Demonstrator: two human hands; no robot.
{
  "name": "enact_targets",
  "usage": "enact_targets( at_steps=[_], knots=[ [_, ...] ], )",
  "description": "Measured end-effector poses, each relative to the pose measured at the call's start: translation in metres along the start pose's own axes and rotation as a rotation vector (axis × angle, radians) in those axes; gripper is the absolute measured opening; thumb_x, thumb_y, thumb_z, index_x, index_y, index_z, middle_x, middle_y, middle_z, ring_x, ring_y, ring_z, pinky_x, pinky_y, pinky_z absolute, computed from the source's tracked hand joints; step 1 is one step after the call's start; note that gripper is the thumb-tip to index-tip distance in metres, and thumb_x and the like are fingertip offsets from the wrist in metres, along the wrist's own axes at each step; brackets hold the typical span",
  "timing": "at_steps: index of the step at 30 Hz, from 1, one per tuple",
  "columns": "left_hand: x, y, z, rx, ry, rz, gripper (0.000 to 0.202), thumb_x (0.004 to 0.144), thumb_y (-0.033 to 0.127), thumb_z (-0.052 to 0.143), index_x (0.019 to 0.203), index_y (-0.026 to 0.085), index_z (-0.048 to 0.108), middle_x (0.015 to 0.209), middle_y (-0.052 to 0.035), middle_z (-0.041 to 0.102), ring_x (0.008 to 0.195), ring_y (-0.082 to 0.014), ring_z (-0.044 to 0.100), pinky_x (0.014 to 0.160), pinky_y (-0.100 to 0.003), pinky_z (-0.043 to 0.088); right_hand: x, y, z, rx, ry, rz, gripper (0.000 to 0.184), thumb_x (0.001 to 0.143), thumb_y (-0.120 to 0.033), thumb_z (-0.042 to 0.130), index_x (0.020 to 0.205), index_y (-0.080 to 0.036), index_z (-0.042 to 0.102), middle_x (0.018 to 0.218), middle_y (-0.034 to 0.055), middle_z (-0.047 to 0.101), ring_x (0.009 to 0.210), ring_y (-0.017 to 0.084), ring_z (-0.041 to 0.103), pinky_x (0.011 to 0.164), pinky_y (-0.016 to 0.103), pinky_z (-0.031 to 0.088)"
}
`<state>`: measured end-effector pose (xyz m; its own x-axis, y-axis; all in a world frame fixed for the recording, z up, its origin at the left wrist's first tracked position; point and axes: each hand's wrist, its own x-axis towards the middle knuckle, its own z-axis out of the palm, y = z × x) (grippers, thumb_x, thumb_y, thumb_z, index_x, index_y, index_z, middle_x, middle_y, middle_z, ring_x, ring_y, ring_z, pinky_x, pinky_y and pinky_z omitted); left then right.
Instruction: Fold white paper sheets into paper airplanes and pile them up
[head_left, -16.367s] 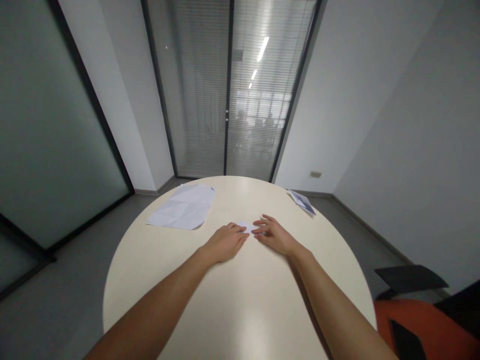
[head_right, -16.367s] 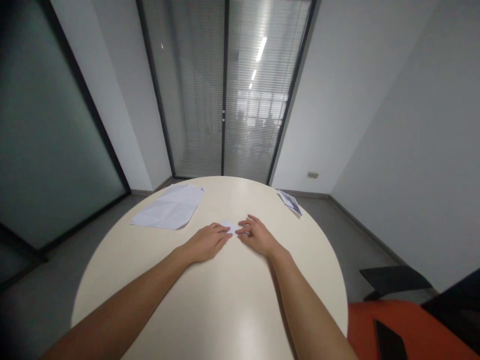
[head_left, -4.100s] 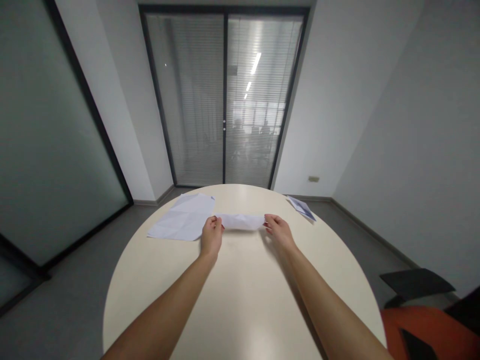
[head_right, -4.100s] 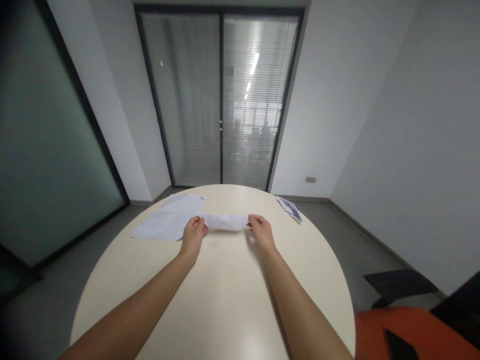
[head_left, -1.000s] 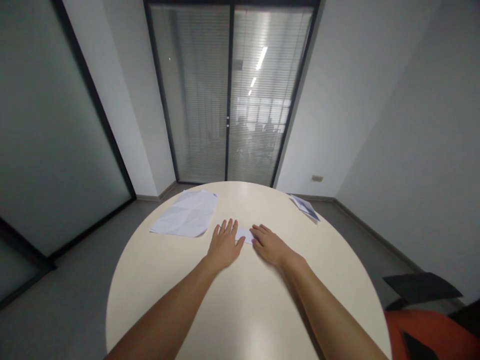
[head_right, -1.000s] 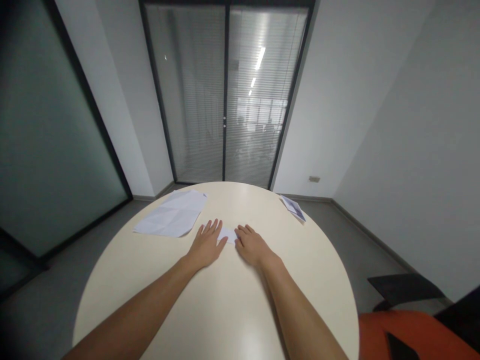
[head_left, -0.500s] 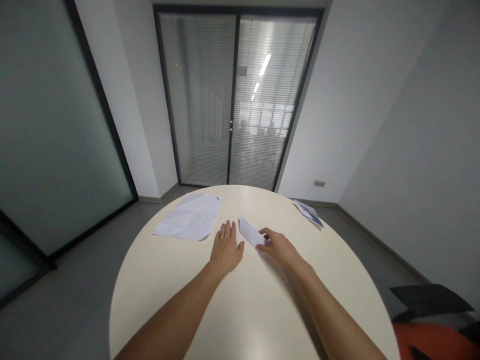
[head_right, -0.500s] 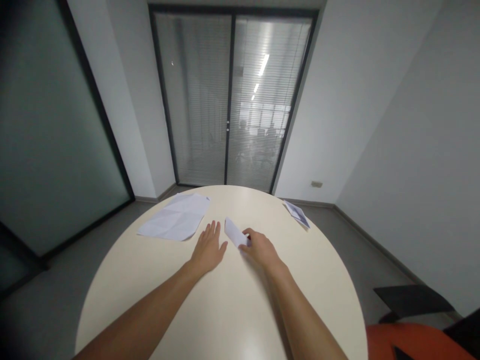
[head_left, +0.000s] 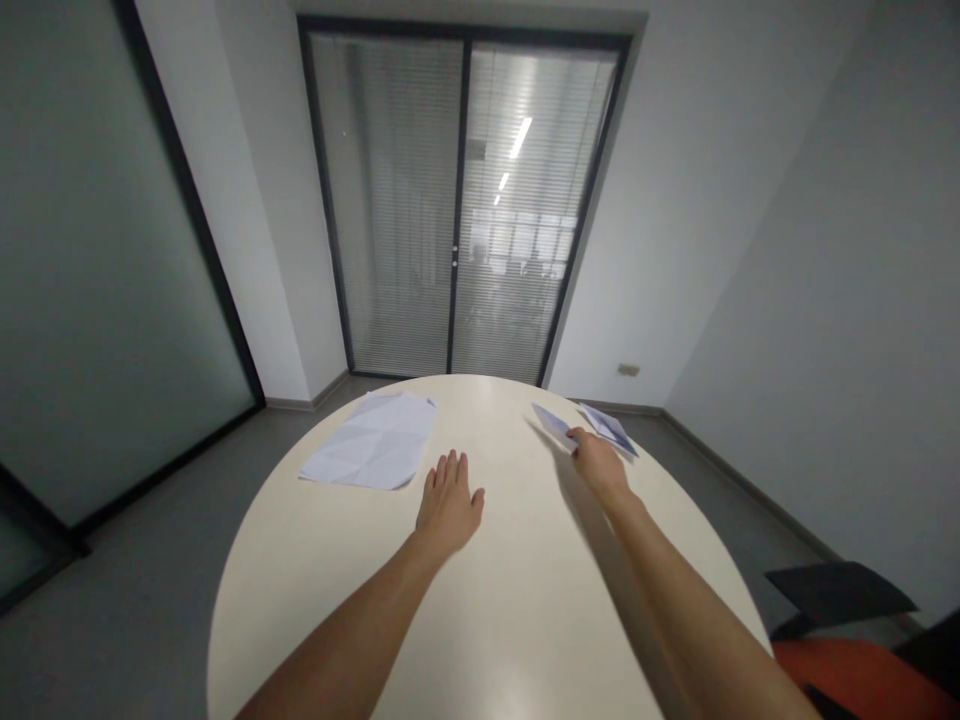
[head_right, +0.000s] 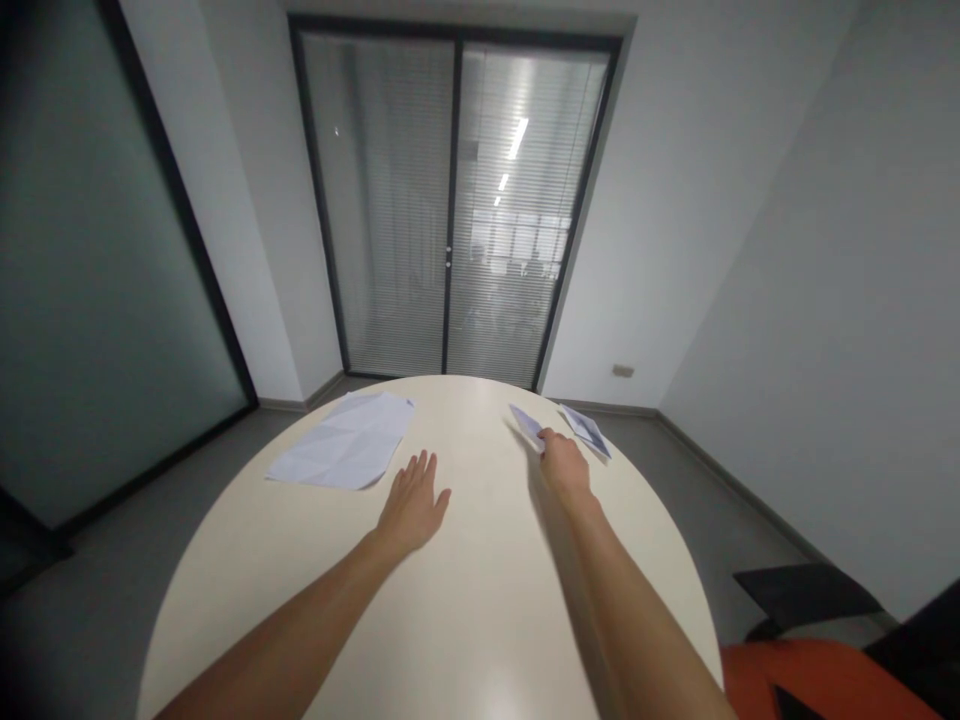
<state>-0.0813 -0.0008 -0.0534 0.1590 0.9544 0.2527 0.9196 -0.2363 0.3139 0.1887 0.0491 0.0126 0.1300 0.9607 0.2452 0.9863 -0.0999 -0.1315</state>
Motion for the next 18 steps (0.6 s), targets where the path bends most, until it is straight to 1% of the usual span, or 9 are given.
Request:
enact_targets(
  at_steps=[3,6,8,11,14,18],
  knots=[
    [0.001,0.000,-0.001,0.003,-0.009,-0.001,0.066,0.096,0.038,0.041,0.153,0.006,0.032,0.162,-0.0198,0.027,0.150,-0.0349,0.025,0.121,-0.051,0.021,0.017,0.016,0.002,-0.061,0.026,0.011,0.050,0.088,-0.004,0.042,0.132,-0.016,0.061,0.127,0.0171,0.066,0.115,0.031,0.060,0.089,0.038,0.049],
    [0.002,0.000,-0.001,0.004,-0.010,0.003,0.065,0.096,0.038,0.040,0.153,0.007,0.032,0.162,-0.0195,0.028,0.150,-0.0345,0.025,0.121,-0.052,0.021,0.030,0.029,0.007,-0.092,0.030,0.000,0.048,0.092,-0.005,0.039,0.133,-0.015,0.061,0.127,0.0171,0.066,0.120,0.031,0.056,0.096,0.040,0.046],
    [0.003,0.000,-0.002,0.007,-0.010,0.004,0.065,0.096,0.038,0.040,0.153,0.007,0.033,0.162,-0.0192,0.027,0.150,-0.0342,0.026,0.121,-0.052,0.021,0.035,0.035,0.014,-0.091,0.044,0.022,0.045,0.095,-0.006,0.038,0.133,-0.013,0.061,0.129,0.0186,0.064,0.123,0.030,0.054,0.100,0.041,0.044],
    [0.004,0.000,-0.002,0.017,-0.017,0.005,0.065,0.096,0.038,0.039,0.153,0.007,0.033,0.162,-0.0187,0.028,0.150,-0.0338,0.026,0.121,-0.052,0.022,0.040,0.039,0.025,-0.085,0.074,0.068,0.045,0.094,-0.007,0.039,0.136,-0.009,0.058,0.136,0.0229,0.058,0.128,0.033,0.050,0.102,0.044,0.041],
    [0.005,0.001,-0.003,0.035,-0.037,0.003,0.066,0.097,0.038,0.038,0.154,0.006,0.032,0.162,-0.0180,0.028,0.150,-0.0334,0.026,0.121,-0.051,0.021,0.041,0.041,0.036,-0.090,0.075,0.129,0.049,0.092,-0.009,0.044,0.140,-0.007,0.053,0.141,0.0259,0.053,0.127,0.035,0.050,0.102,0.045,0.042],
    [0.005,0.002,-0.004,0.064,-0.055,-0.010,0.065,0.098,0.039,0.037,0.154,0.007,0.031,0.163,-0.0166,0.027,0.150,-0.0321,0.025,0.122,-0.050,0.021,0.044,0.040,0.045,-0.089,0.063,0.199,0.048,0.090,-0.008,0.043,0.137,-0.006,0.054,0.135,0.0250,0.057,0.123,0.033,0.053,0.098,0.042,0.044]
  ],
)
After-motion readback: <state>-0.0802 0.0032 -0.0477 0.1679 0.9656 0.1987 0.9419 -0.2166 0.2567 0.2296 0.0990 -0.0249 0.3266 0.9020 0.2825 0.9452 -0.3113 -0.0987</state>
